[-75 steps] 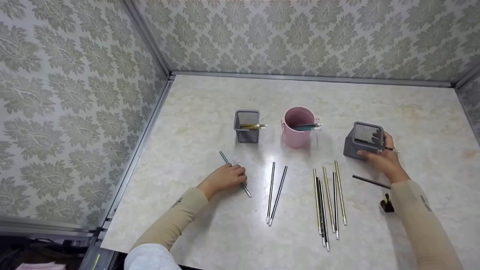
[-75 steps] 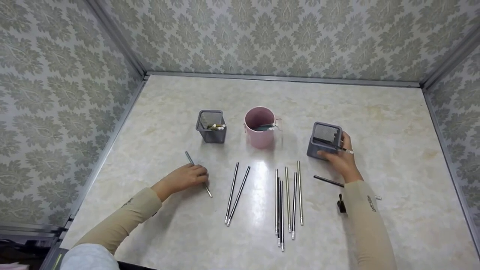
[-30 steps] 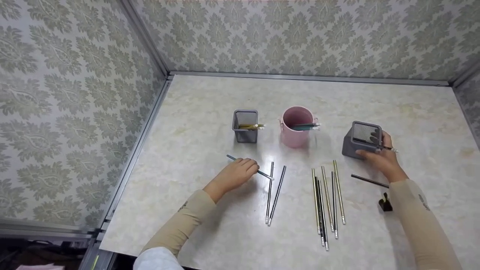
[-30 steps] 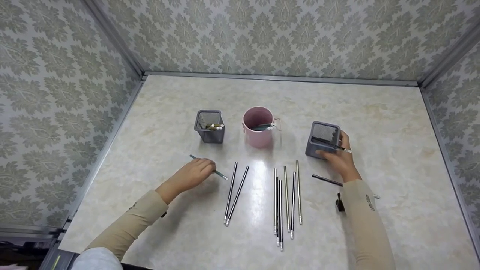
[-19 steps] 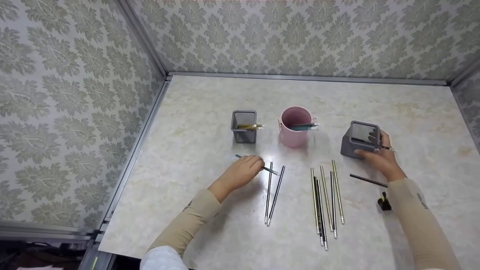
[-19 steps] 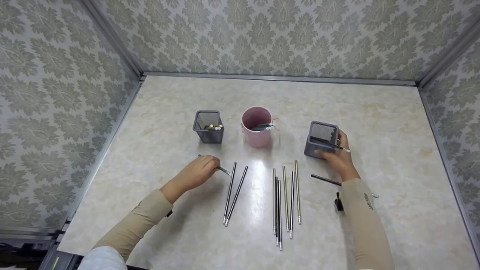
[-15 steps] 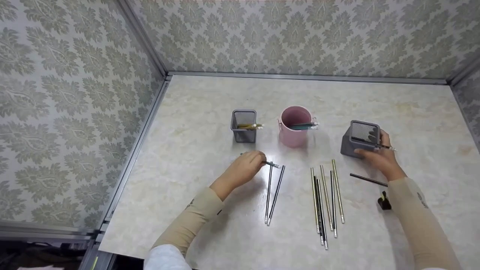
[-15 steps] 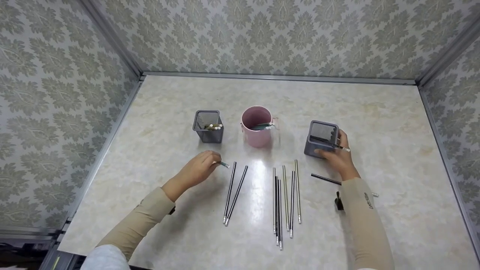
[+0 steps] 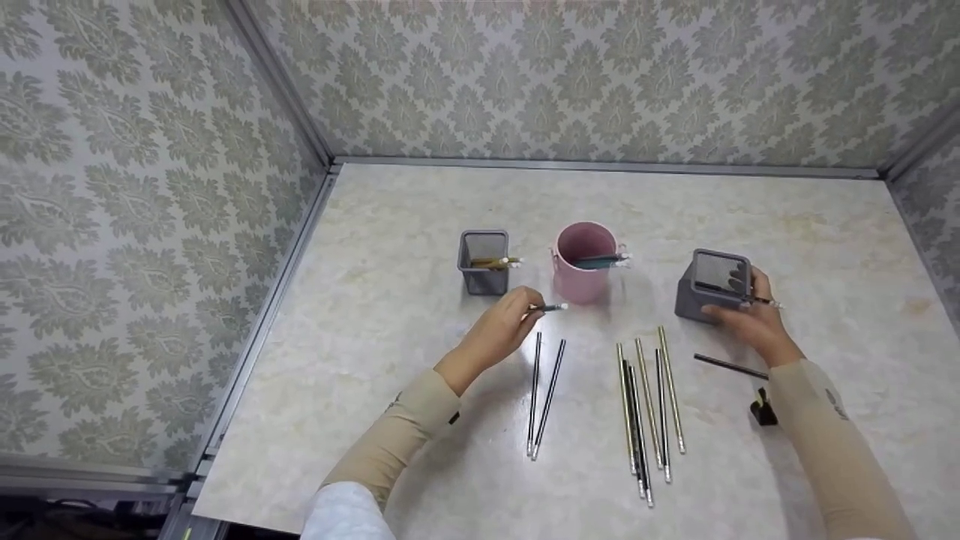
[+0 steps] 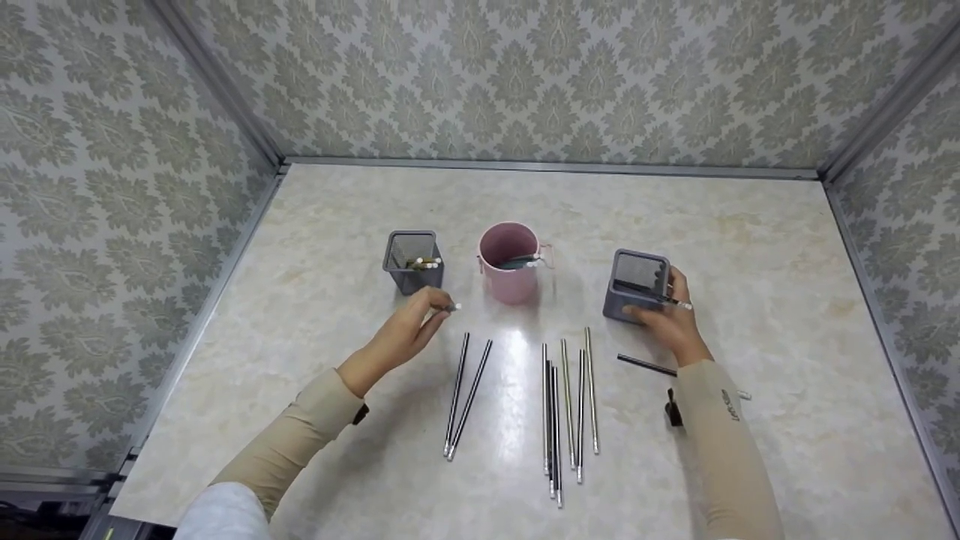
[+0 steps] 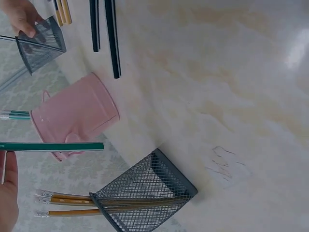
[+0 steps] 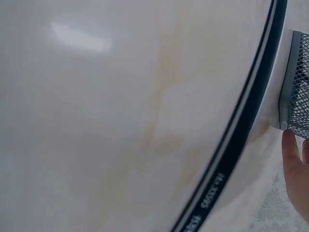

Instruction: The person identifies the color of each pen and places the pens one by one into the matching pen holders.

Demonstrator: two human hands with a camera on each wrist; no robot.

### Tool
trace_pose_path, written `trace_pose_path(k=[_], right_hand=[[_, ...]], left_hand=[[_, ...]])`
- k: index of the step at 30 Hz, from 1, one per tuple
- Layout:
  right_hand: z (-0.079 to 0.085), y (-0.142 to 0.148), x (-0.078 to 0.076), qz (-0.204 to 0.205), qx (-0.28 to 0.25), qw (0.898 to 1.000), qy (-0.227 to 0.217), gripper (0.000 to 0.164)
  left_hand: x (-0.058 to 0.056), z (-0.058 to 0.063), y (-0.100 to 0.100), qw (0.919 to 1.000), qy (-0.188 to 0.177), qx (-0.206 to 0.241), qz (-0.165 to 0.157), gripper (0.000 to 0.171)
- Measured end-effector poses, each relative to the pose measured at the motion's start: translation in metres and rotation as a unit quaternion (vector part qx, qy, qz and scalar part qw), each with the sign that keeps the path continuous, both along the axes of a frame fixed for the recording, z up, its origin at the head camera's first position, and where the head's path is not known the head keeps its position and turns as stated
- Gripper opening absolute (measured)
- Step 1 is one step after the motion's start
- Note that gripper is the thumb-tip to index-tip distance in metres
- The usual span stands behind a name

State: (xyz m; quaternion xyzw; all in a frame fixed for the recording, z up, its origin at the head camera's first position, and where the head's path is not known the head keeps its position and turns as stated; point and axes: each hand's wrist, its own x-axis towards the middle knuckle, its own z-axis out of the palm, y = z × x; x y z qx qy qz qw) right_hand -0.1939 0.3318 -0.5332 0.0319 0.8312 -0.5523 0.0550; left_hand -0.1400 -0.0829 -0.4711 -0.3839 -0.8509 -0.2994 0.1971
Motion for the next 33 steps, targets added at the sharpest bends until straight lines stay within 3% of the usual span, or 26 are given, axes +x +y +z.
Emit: trace_pose_path(k=[3,7,17,21,25,33], right_hand=[[-0.001,0.000,0.001,-0.002,0.001,1.000,-0.003,0.106],[0.001,0.001,0.001,-0.008,0.001,1.000,-0.003,0.106],[-0.001,-0.001,0.002,-0.007,0.005,1.000,-0.001,0.106],[-0.002,-0.001,-0.001,-0.012,0.005,1.000,0.013,0.108],[-0.003,-0.001,-0.001,-0.009,0.002,1.000,0.018,0.108],[-0.003,-0.001,0.000,-0.001,-0.023,0.999,0.033,0.104]], left_hand=[[-0.004,0.005,0.004,0.9988,-0.028,0.038,-0.010,0.011],[-0.013,0.013,0.015,0.9951,-0.040,0.088,-0.021,0.011],[-0.033,0.033,0.047,0.9883,-0.009,0.151,-0.016,0.010],[-0.046,0.040,0.059,0.9831,-0.007,0.183,-0.008,0.011],[-0.058,0.040,0.068,0.9784,-0.011,0.206,0.004,0.012],[-0.075,0.030,0.081,0.9709,-0.049,0.228,0.054,0.011]])
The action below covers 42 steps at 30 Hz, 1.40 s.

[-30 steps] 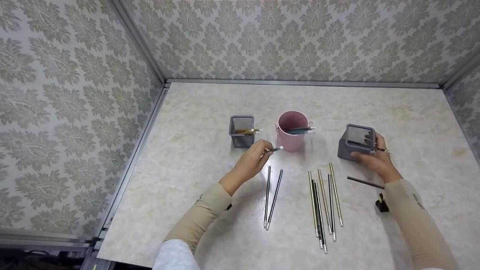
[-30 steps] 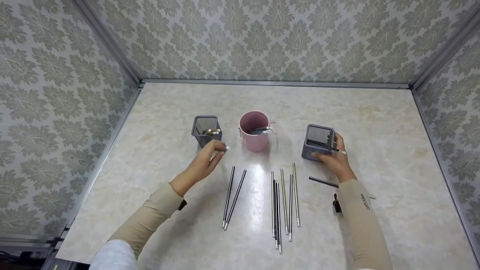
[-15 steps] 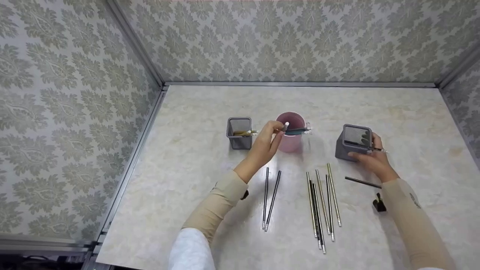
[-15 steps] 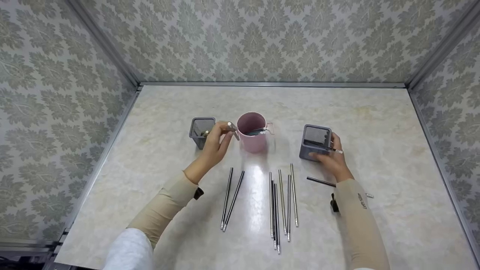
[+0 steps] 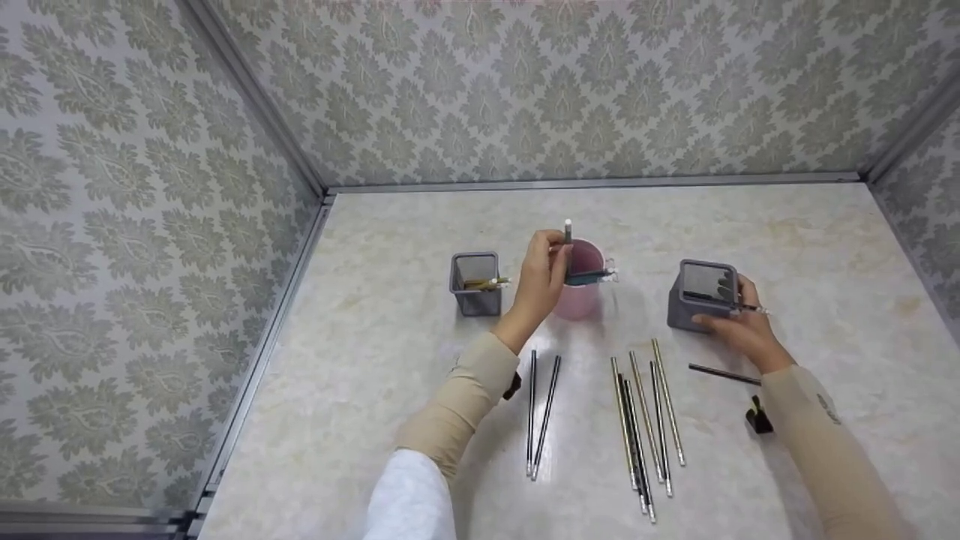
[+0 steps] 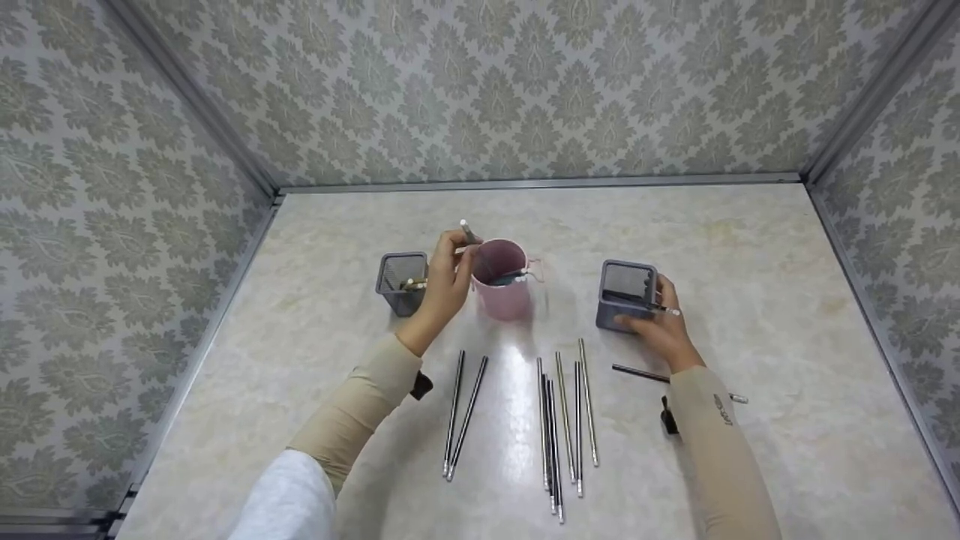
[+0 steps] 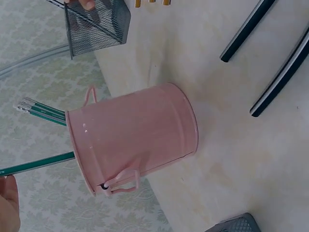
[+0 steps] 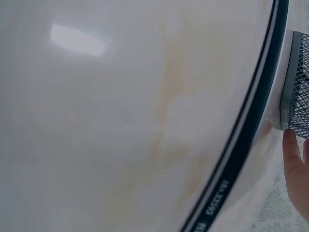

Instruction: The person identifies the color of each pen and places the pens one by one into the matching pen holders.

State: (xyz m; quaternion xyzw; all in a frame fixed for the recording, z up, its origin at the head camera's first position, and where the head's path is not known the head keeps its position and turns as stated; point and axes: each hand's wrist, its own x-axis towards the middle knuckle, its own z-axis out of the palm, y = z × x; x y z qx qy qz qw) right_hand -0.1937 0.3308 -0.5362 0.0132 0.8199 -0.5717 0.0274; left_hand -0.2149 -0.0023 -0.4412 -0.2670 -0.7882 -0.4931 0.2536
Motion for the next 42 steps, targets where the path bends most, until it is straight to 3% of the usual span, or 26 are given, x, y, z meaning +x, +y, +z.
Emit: trace_pose_path(k=[10,20,31,42], right_hand=[[-0.003,-0.005,0.001,-0.002,0.004,1.000,0.000,0.103],[0.000,0.000,-0.003,-0.005,0.006,1.000,-0.020,0.105],[0.000,0.000,0.002,-0.009,0.029,0.999,-0.014,0.106],[0.001,0.001,0.002,-0.007,0.023,1.000,-0.011,0.103]], left_hand=[[-0.004,-0.013,0.001,0.9983,-0.044,-0.028,0.025,0.014],[-0.008,-0.014,0.004,0.9966,-0.068,-0.034,0.029,0.021],[0.003,-0.020,0.004,0.9931,-0.116,-0.020,0.008,0.026],[0.006,-0.022,-0.001,0.9973,-0.057,-0.040,0.022,0.018]])
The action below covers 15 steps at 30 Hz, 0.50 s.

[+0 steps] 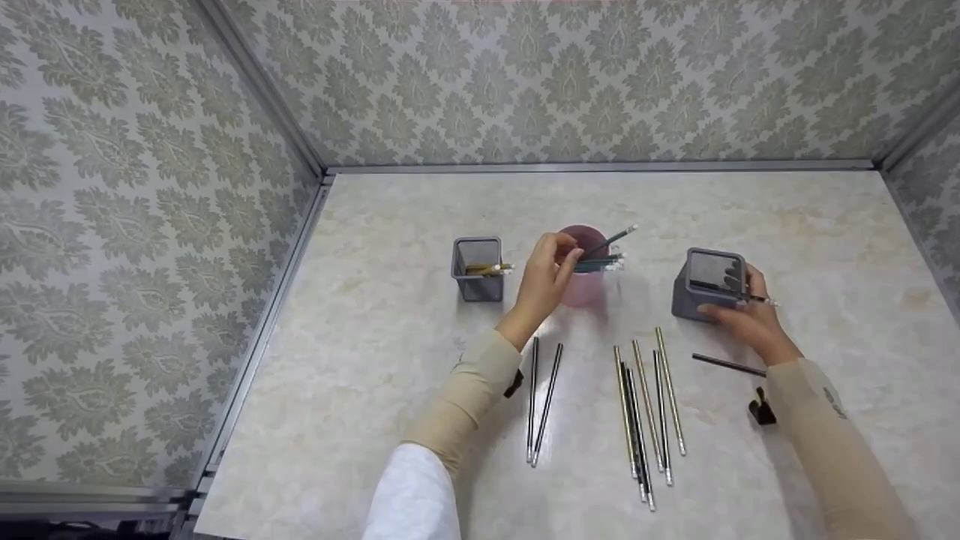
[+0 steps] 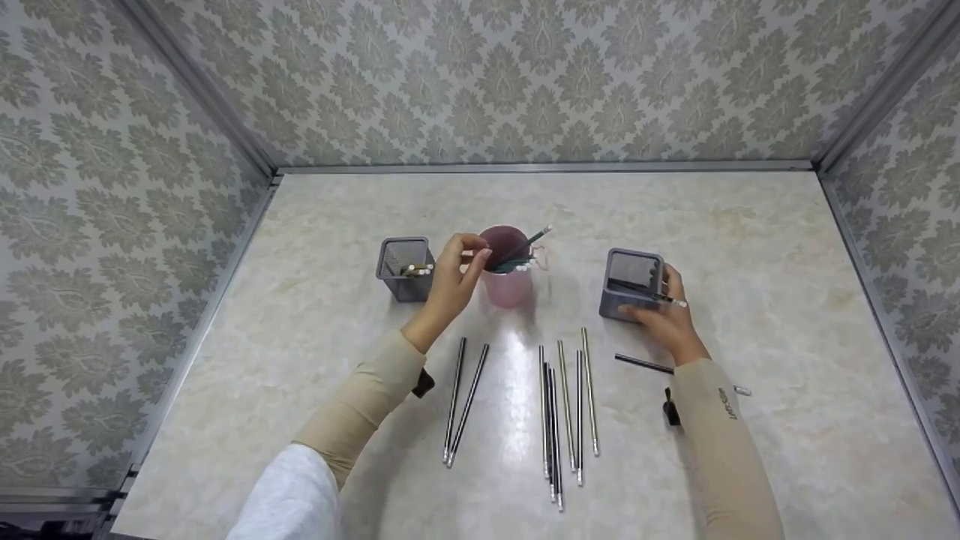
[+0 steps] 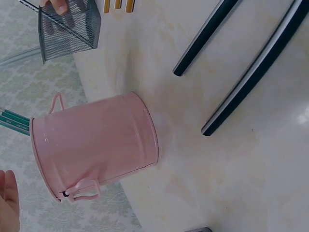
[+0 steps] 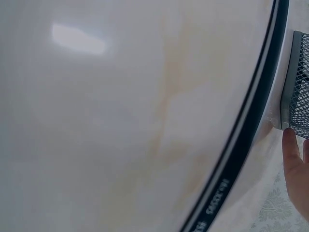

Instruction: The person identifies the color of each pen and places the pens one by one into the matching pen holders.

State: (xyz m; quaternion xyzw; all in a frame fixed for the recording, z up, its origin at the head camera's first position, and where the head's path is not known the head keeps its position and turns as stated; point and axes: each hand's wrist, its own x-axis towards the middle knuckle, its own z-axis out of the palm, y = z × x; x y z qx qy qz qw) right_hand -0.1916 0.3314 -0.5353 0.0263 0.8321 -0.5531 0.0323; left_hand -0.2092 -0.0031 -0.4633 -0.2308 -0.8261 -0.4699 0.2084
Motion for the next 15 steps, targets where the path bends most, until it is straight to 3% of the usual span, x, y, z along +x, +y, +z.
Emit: trace_pose_path(k=[15], right_hand=[[0.000,0.000,-0.002,0.002,0.007,1.000,-0.011,0.105]], left_hand=[[0.011,-0.003,-0.011,0.9998,0.017,-0.011,-0.008,0.019]])
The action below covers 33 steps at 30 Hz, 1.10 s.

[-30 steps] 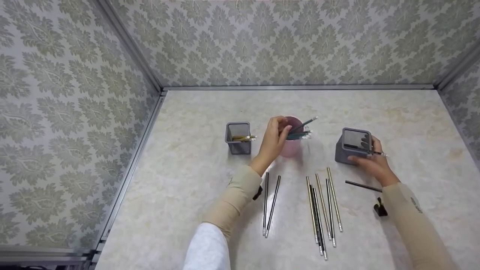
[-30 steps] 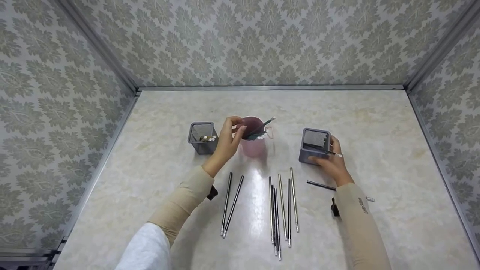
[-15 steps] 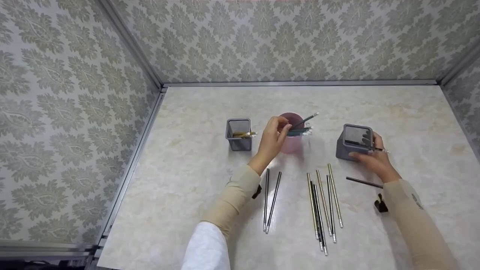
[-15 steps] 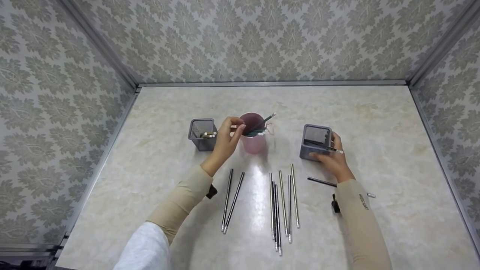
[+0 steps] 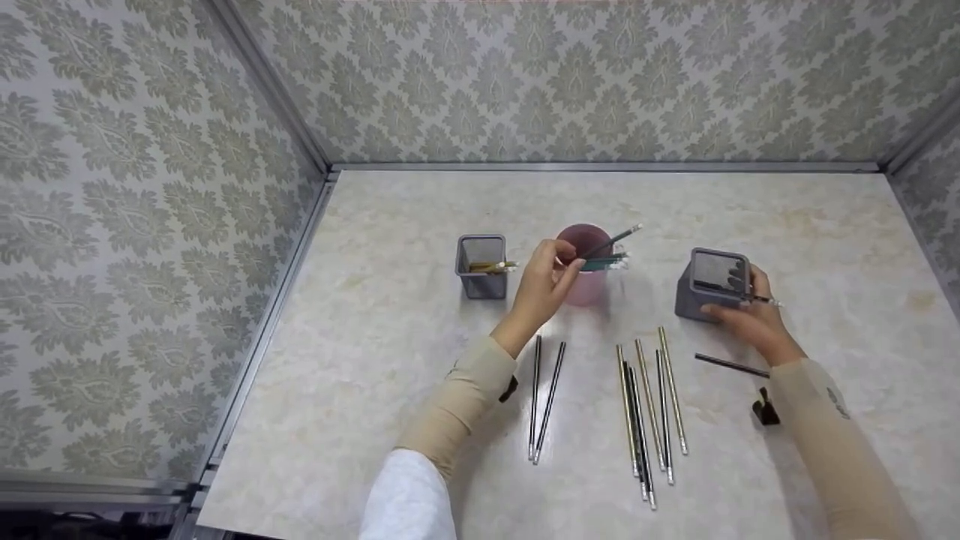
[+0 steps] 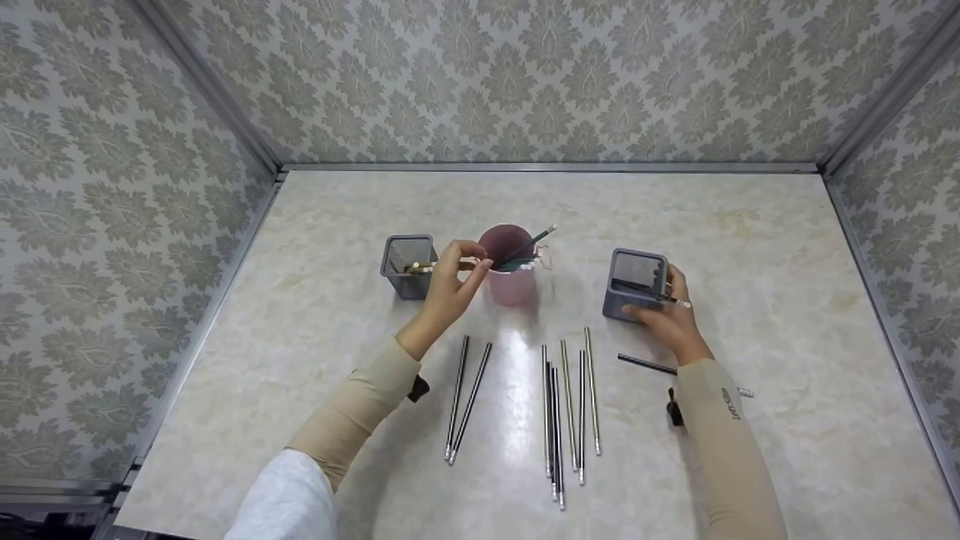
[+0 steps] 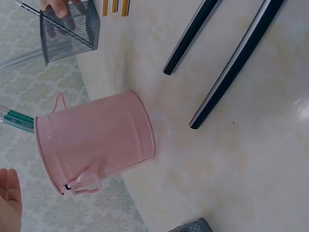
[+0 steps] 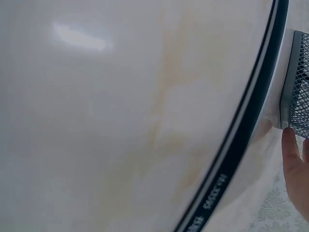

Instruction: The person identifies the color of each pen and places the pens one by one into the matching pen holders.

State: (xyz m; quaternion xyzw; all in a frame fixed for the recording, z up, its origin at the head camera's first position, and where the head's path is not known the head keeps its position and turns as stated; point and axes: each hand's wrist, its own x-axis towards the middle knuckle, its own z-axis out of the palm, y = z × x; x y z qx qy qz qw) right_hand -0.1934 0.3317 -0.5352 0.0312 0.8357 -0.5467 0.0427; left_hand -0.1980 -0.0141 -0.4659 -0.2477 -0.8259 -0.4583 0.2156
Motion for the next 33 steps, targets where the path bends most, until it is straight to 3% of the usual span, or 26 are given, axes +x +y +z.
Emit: trace_pose_path(k=[11,21,27,33], right_hand=[[0.002,-0.002,0.000,0.000,-0.001,1.000,-0.004,0.104],[0.001,0.001,0.002,0.004,-0.006,1.000,-0.009,0.105],[-0.001,0.001,0.000,0.001,0.001,1.000,-0.003,0.104],[0.000,0.001,0.001,0.002,-0.009,1.000,-0.003,0.101]], left_hand=[[0.008,-0.006,-0.014,1.0000,0.008,0.004,-0.001,0.021],[0.013,0.011,-0.032,0.9960,0.075,-0.047,0.011,0.024],[0.015,0.016,-0.052,0.9952,0.088,-0.021,0.039,0.030],[0.017,0.016,-0.076,0.9949,0.068,0.012,0.074,0.035]])
